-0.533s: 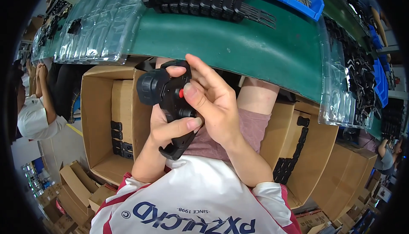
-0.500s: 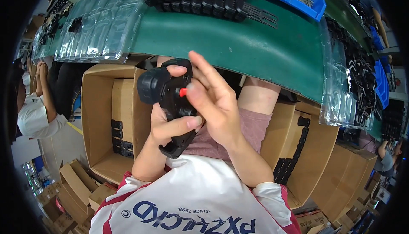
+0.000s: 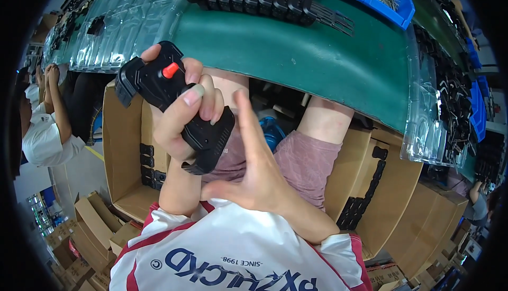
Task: Assembling the components of plastic mobile phone holders, including frames, pads, and clamps.
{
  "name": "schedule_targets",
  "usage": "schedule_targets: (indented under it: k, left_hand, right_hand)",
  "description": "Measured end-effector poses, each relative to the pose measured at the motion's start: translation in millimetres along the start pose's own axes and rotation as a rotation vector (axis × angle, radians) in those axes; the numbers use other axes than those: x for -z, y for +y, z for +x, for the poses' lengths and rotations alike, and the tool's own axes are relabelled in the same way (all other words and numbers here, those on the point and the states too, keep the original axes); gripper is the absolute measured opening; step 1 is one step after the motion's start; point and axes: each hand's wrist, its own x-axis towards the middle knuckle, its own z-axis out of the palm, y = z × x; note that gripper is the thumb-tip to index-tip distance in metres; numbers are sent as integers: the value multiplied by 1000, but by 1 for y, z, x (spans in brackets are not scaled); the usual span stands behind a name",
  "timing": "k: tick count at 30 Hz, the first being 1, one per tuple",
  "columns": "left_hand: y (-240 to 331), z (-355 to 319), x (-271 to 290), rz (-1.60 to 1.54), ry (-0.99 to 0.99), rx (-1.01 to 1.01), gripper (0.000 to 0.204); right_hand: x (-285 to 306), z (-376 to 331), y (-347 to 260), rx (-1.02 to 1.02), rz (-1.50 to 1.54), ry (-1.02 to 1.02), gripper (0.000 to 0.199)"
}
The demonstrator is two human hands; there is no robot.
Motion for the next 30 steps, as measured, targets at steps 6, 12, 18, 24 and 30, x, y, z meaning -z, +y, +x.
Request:
schedule_targets:
  k: [6,12,18,24,30]
  left_hand:
    - [-11,11,9,-166,-213,41,83]
    - [-3,20,42,-57,-400,301,105]
    - [14,-25,30,740,-285,324,27]
    - [-4,-18,-3,576,-288,506,27]
    - [-11,-20,-10,398,-161,161,29]
  right_hand:
    - [15,6,2,-135,602,199,72]
    - [37,3,-8,-267,491,216,32]
    - [48,10,-6,-6,205,303,22]
    - [79,5,-21,-163,507,346,22]
    - [231,50,-44,172,217,628,19]
